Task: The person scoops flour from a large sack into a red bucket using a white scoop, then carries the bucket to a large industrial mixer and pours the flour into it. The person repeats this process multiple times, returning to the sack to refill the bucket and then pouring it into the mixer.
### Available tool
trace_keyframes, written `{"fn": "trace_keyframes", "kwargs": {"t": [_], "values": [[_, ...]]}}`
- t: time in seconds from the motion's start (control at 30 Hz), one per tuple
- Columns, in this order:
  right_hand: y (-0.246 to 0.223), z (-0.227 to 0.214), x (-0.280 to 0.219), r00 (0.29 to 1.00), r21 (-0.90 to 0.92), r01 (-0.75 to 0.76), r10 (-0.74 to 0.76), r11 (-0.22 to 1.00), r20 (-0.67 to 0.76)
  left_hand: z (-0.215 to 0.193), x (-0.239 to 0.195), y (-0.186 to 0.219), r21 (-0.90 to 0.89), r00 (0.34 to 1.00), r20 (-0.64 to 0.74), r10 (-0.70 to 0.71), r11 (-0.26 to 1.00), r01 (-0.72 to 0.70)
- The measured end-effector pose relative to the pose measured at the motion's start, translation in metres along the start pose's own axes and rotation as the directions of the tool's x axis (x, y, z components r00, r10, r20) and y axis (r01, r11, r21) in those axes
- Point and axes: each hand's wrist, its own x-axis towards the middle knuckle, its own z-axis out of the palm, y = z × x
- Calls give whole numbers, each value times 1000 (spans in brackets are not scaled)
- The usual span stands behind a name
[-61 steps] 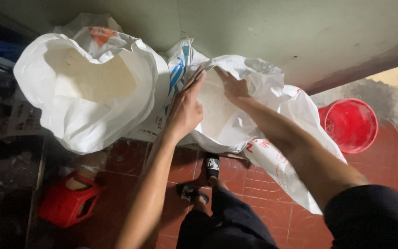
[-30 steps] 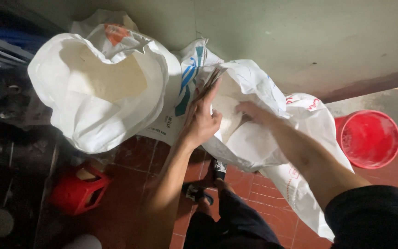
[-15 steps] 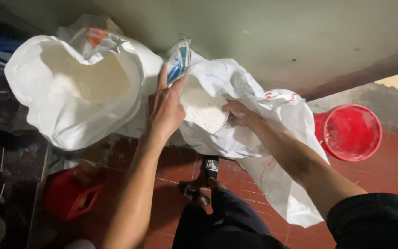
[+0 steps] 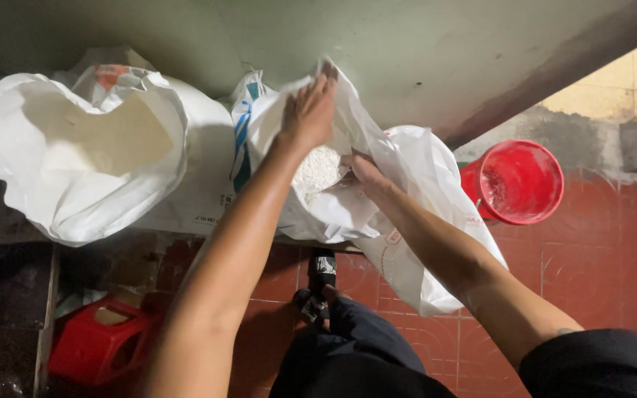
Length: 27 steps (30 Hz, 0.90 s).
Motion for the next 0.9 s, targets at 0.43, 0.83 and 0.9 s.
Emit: {"fn": "trace_keyframes", "kwargs": {"t": [0.43, 0.83, 0.9], "values": [[-33, -6, -64, 999, 261, 44, -42, 964, -16, -23, 19, -35, -387, 990, 122, 69, 922, -17], [-33, -8, -115, 998, 273, 53, -40, 960, -53, -51, 4, -23, -664, 966, 250, 67, 738, 120], [-32, -13, -124, 997, 278, 62, -46, 959, -63, -48, 4, -26, -706, 968, 228, 106, 702, 90]]}}
